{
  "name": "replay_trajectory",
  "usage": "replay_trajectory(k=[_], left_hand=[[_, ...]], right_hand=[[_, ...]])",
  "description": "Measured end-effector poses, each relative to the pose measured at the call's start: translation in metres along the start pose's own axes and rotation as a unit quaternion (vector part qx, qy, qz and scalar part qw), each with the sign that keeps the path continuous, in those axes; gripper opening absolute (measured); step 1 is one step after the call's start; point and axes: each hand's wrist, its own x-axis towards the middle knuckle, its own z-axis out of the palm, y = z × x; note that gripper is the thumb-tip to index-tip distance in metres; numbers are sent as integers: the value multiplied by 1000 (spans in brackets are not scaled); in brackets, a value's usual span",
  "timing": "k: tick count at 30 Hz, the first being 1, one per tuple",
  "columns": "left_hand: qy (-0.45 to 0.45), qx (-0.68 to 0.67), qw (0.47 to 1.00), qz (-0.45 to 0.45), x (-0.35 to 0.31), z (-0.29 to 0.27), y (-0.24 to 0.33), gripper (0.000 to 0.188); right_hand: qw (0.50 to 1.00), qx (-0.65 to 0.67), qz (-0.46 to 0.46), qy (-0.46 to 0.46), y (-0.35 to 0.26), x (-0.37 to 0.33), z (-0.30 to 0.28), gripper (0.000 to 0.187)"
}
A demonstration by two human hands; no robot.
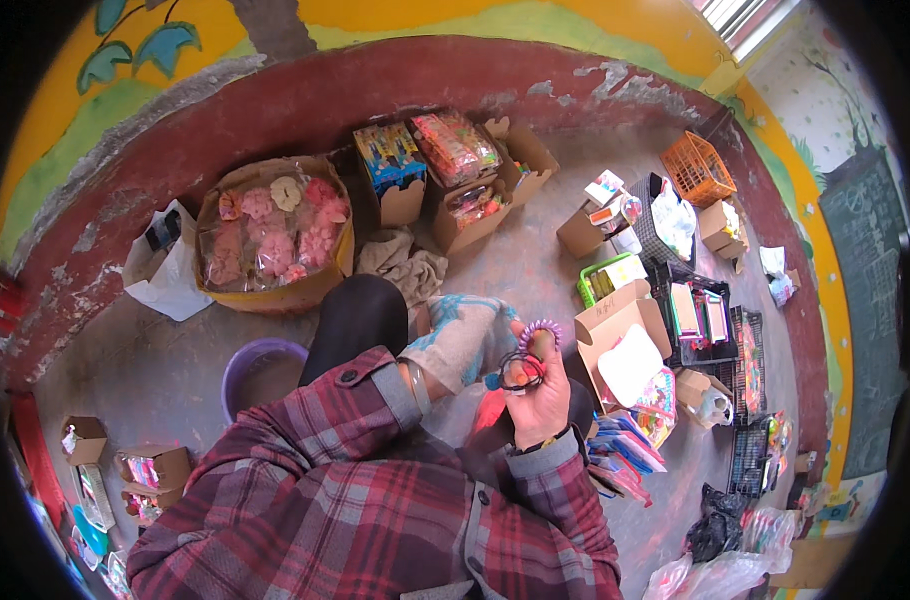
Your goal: The person sits on a low stool and wipes small hair accessories, such as hair ties and clips, with a cloth. They pick up items from a cardboard box, wipe them individually, and place them into a second box. The person handles the items one at a time throughout the process.
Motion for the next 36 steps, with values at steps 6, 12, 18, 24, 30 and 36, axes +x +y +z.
replay_trajectory(k=[6, 12, 18, 24, 30, 36], left_hand=[[-29, -110, 981, -160, 5, 18, -2, 19], [-50, 616, 729, 293, 6, 6, -34, 10], [-1, 742, 612, 275, 16, 7, -24, 20], [1, 532, 788, 309, 15, -14, -30, 16], [37, 197, 978, 53, 0, 1, -13, 24], [123, -216, 963, -106, -10, 20, 2, 28]], right_hand=[[930, -312, -169, 90, 4, 2, 10, 12], [756, -547, -335, 133, 12, 21, -7, 12], [866, -427, -241, 101, 23, 19, -9, 14], [931, -343, -111, 55, 22, -1, 13, 14], [955, -274, -80, 79, 18, -2, 4, 14], [988, -95, -75, 100, 2, 5, -19, 13]])
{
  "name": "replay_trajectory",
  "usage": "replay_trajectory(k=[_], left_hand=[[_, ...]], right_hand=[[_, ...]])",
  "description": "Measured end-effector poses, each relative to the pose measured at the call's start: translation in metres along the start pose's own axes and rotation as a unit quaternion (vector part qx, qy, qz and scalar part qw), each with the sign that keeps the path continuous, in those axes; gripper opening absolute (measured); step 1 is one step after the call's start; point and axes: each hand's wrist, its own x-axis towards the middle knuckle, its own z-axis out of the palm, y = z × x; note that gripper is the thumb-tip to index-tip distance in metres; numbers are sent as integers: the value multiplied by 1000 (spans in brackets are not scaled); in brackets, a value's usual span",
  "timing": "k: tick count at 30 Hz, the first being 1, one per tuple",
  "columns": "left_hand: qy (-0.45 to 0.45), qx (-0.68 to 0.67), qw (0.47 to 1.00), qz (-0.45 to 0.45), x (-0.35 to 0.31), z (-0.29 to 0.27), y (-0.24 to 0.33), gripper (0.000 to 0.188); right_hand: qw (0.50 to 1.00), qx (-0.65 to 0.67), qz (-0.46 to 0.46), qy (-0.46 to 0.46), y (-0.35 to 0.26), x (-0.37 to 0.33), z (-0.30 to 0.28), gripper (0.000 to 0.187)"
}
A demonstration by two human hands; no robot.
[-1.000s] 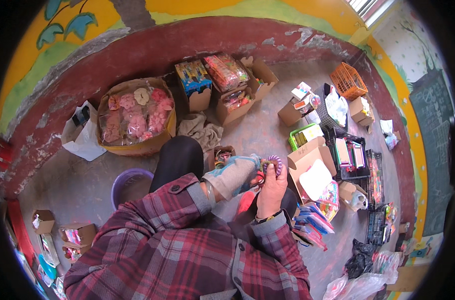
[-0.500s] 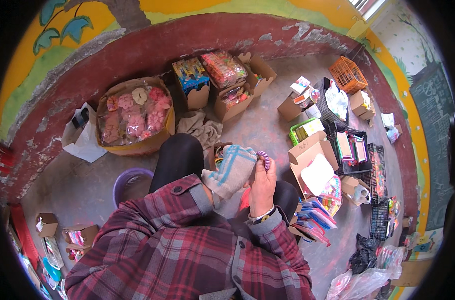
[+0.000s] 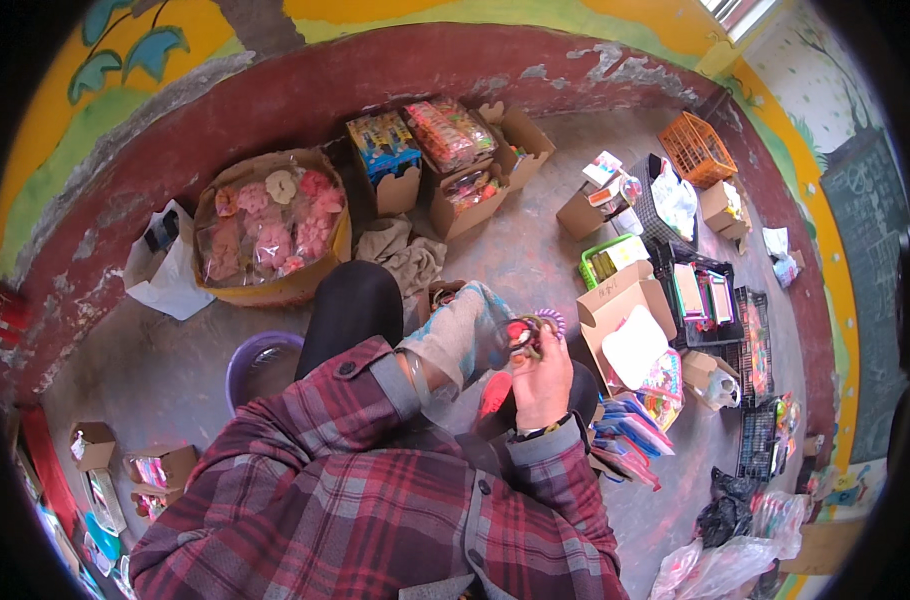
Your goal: The person sits on a low stool and wipes small hair accessories, such as hair ties and clips, with a cloth. They pick up items from a cardboard box, wipe them individually, and place them into a second box. The person handles the items one at a time throughout the process.
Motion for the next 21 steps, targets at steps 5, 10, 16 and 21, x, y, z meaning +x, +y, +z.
replay_trajectory(k=[5, 10, 16, 21], left_hand=[[-23, -81, 996, -1, 13, -15, 1, 18], [-51, -185, 977, 89, 40, -35, 3, 21], [-134, 119, 932, 315, 6, -15, 64, 22], [-34, 22, 948, 316, 10, -26, 84, 22]], right_hand=[[986, 153, 63, -15, -12, 11, -19, 13], [981, 191, 42, 6, -22, 8, -7, 14], [993, 100, 59, 8, -7, 29, -30, 12], [996, -58, 67, 29, 34, 39, -30, 10]])
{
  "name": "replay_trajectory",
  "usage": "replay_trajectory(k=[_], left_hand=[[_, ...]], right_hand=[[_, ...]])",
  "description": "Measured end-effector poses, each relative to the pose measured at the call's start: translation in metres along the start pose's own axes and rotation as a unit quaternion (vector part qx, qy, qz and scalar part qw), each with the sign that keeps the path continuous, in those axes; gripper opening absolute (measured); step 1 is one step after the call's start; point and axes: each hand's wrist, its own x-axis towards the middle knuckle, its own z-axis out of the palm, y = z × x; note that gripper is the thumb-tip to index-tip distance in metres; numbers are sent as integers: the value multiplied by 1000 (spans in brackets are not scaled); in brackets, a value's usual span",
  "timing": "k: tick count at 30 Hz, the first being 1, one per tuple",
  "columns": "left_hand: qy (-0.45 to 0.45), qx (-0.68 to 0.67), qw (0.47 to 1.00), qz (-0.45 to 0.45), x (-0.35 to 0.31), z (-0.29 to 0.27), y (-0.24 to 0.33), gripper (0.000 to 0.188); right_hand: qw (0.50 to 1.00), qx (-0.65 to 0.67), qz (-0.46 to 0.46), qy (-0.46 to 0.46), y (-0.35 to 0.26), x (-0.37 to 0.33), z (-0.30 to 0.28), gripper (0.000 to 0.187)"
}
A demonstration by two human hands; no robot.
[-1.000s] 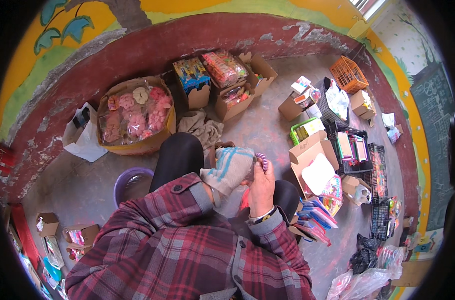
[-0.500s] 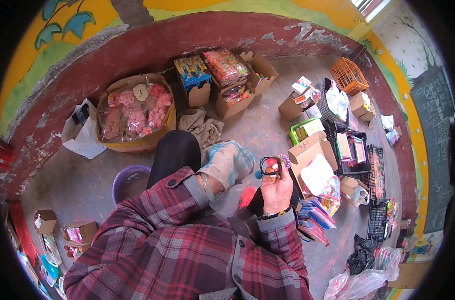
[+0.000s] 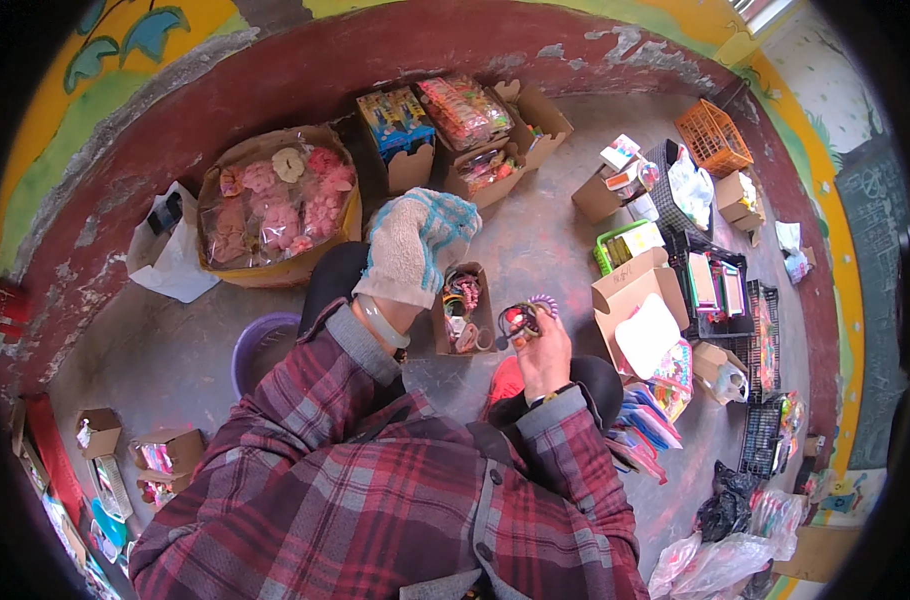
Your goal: The person sits on a low stool and wipes small hair accessories, such as hair ties and clips, with a cloth. They pick up items from a cardboard box, wipe them individually, and place them into a second box. The person handles the items one at a time throughout the process.
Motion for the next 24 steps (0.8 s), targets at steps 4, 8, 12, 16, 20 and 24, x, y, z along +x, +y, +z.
replay_trajectory(k=[4, 8, 12, 16, 20, 24], left_hand=[[15, -25, 1000, 5, 3, -9, -2, 24], [41, -28, 997, -56, -2, -4, 0, 29], [17, -7, 997, -69, -12, 10, 8, 31], [-8, 50, 998, -30, -9, 5, -3, 28], [-14, -22, 998, -61, -12, 13, -6, 22], [-74, 206, 975, 22, -11, -6, -24, 28]], right_hand=[[996, -79, 37, -36, 29, 27, -7, 11], [965, -224, 87, 105, 69, 51, -35, 33], [959, -225, 142, 93, 65, 56, -43, 37], [983, -173, 67, -6, 3, 13, -1, 28], [980, -162, -64, -99, -92, -51, -10, 18], [960, -217, -174, -19, -146, -111, -87, 22]])
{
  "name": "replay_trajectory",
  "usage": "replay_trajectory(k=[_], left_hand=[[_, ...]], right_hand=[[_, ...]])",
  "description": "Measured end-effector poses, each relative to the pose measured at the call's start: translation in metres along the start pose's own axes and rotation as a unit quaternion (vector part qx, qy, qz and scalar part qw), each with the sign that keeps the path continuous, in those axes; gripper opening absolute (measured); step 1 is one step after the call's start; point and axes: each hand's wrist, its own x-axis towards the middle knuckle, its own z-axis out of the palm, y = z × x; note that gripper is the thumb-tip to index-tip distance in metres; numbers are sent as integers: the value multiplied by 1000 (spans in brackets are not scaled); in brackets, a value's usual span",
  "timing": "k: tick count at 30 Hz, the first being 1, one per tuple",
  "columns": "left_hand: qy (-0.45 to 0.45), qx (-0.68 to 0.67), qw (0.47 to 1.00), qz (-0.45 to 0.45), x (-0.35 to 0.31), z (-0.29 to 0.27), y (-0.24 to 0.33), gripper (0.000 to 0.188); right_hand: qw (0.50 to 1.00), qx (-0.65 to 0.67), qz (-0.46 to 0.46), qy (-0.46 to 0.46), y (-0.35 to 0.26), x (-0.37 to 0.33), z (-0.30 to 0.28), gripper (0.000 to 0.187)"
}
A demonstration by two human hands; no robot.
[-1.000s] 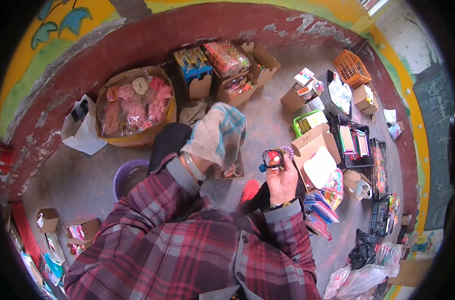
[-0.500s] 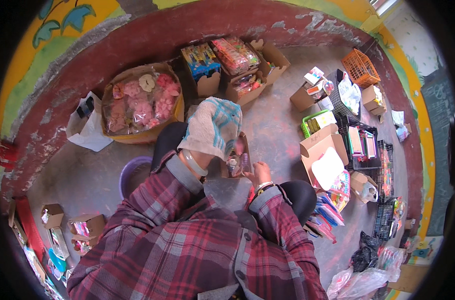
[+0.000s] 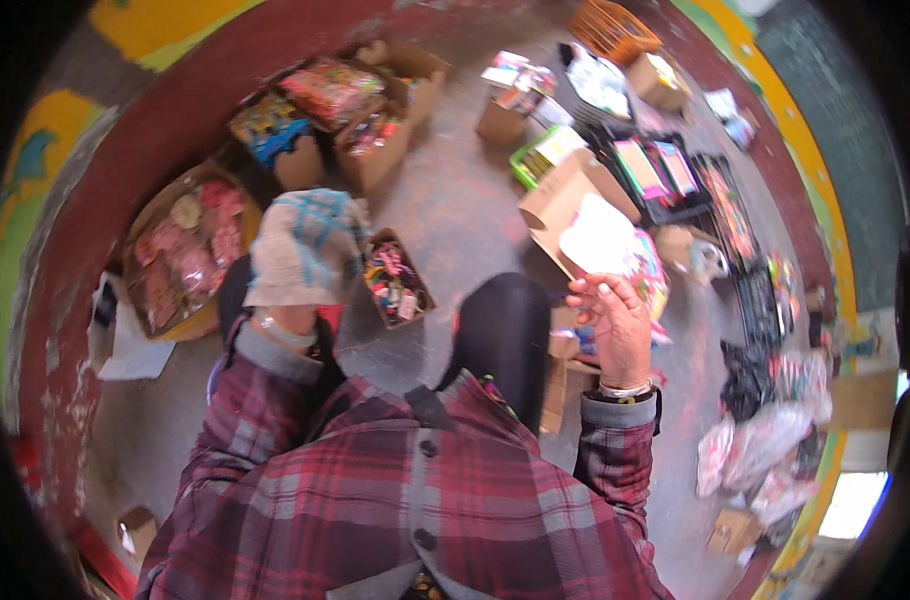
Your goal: The person sits on a low stool and wipes small hair accessories, such as hair ties and clips, with a cloth. They pick up items from a cardboard box, wipe them individually, and place them into a second box. The person handles the items one at a time throughout the process.
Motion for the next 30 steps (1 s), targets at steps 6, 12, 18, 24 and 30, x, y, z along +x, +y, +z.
replay_trajectory(k=[6, 12, 18, 24, 30], left_hand=[[-130, 374, 915, 82, -11, 17, -1, 26], [-229, 582, 760, 178, -18, 36, 2, 24], [-262, 662, 671, 207, -28, 52, 7, 23], [-278, 669, 654, 217, -19, 58, -3, 21], [-303, 680, 627, 228, -22, 71, -8, 20]], right_hand=[[982, -37, 137, 127, 91, -84, -133, 22], [931, -81, 310, 173, 249, -132, -174, 20], [799, -534, 271, 55, 316, -106, -163, 38], [685, -605, 402, -55, 343, -82, -147, 38], [647, -641, 410, -48, 375, -93, -136, 52]])
